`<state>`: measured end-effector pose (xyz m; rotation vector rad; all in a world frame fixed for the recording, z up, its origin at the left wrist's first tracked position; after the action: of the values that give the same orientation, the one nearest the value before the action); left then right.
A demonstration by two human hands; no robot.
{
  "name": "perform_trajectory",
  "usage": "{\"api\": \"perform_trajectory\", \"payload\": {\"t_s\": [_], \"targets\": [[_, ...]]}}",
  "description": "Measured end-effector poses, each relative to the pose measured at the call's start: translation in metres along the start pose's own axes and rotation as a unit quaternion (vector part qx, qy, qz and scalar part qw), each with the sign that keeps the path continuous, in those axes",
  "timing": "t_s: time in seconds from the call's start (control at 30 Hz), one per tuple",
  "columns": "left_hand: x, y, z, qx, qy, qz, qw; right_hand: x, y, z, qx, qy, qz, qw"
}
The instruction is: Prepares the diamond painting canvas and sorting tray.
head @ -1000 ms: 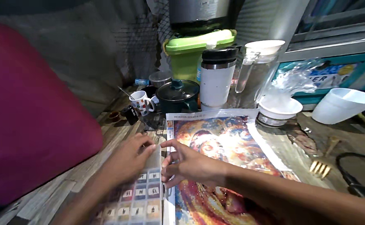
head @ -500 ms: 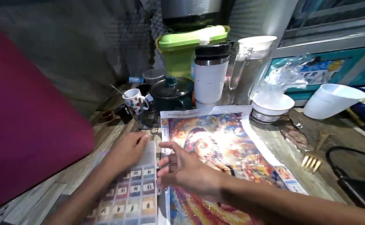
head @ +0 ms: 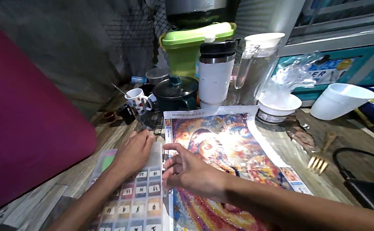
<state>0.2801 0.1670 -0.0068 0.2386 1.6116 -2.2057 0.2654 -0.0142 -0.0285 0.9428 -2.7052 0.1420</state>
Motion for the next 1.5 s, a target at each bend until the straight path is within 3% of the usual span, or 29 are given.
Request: {"api": "perform_trajectory", "payload": {"t_s": [0.67,0.83,1.03,1.23,1.5], "targets": [[-0.002,0.015,0.006,-0.026,0.084,-0.057,0.995,0.002,0.003,0.001,0.055,-0.004,-0.009,0.998],[-0.005,0.004,0.002,0.035,0.077,0.022,0.996,0.002,0.002,0.002,-0.028,-0.003,0.002,1.000],[-0.012,-0.008,0.003,0.064,0.042,0.014,0.997,0.004,0.001,0.001,-0.084,0.017,0.011,0.996],[-0.013,-0.011,0.011,0.111,0.005,-0.005,0.994,0.003,0.004,-0.001,0.008,-0.030,-0.027,0.999],[-0.017,-0.010,0.020,0.165,0.002,-0.018,0.986,0.009,0.002,-0.009,-0.067,-0.004,-0.074,0.995]]}}
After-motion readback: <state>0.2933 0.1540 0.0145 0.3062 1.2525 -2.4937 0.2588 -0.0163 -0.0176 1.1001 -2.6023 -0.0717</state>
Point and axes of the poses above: each hand's wrist, its own x-axis away from the middle knuckle, its own y-axis out of the palm, z = x × y, the point moved 7 cm from there along -x, towards the middle knuckle, and after that the axes turned 15 degrees about z, right-handed, at the moved point
